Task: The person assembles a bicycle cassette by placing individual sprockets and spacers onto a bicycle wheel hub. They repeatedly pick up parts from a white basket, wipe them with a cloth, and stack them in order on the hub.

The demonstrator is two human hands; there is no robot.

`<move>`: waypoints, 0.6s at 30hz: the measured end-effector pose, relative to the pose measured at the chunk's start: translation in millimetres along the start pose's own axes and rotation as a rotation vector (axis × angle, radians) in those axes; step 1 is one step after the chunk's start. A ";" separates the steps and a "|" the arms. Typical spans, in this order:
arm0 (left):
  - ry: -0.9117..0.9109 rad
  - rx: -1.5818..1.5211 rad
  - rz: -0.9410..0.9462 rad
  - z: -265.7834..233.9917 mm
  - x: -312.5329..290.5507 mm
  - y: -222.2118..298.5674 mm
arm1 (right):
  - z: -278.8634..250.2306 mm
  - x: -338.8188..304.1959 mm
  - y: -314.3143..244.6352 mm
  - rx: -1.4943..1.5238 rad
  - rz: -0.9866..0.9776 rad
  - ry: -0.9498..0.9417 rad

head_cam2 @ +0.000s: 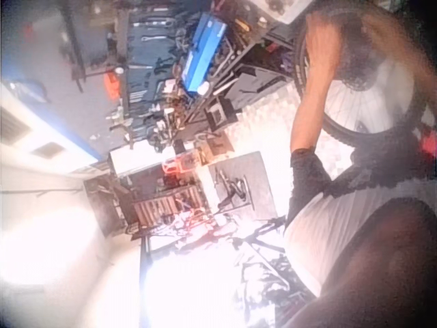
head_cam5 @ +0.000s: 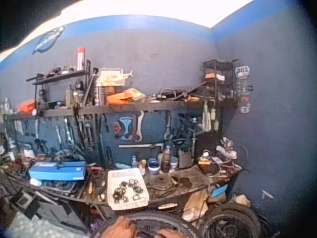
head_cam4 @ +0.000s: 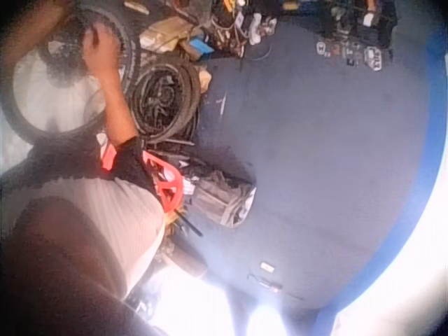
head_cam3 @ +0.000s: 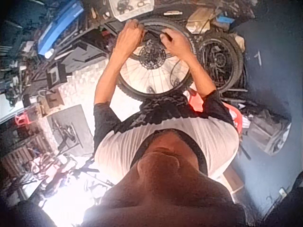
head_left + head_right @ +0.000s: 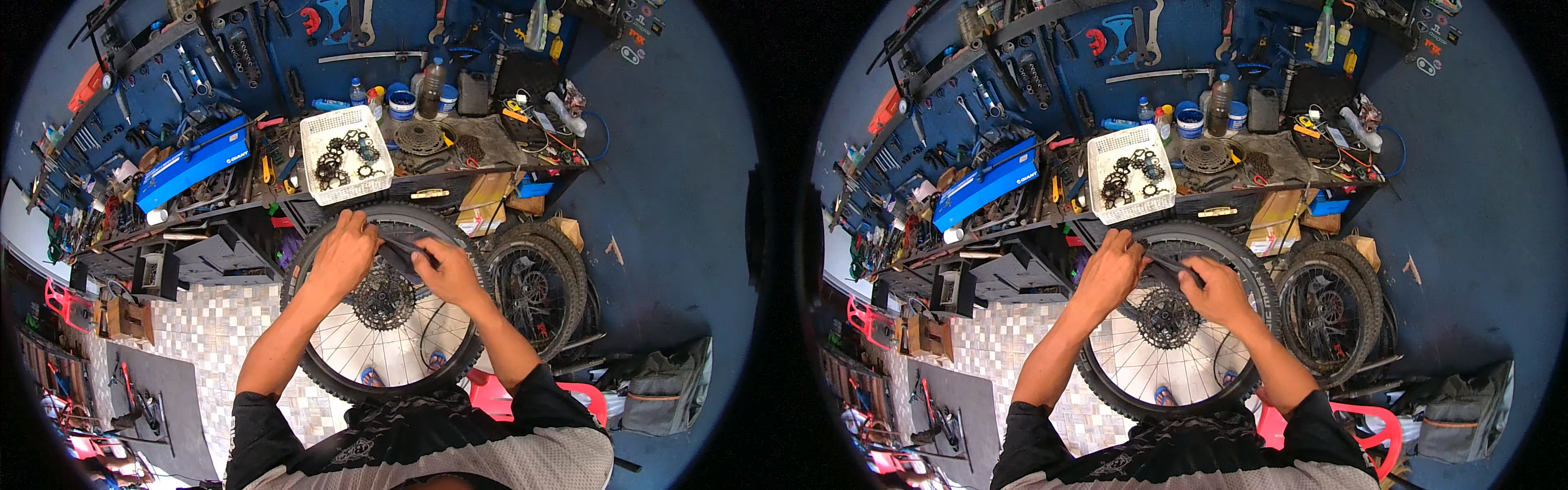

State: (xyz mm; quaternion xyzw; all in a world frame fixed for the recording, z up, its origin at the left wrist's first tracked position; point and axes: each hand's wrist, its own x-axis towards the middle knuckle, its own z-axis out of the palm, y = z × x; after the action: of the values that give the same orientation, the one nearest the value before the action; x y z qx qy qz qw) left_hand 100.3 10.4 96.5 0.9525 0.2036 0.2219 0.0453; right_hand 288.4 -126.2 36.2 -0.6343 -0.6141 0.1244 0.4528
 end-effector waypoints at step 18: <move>0.166 -1.368 -0.475 17.9 -4.3 -35.0 | 32.7 -105.7 94.1 1.849 0.784 -0.157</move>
State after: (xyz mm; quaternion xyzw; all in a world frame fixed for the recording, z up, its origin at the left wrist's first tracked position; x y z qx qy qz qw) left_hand 91.8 40.7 72.5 0.6214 0.2233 0.3551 0.6617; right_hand 305.1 -191.2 -92.7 -0.1812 -0.0528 0.7338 0.6526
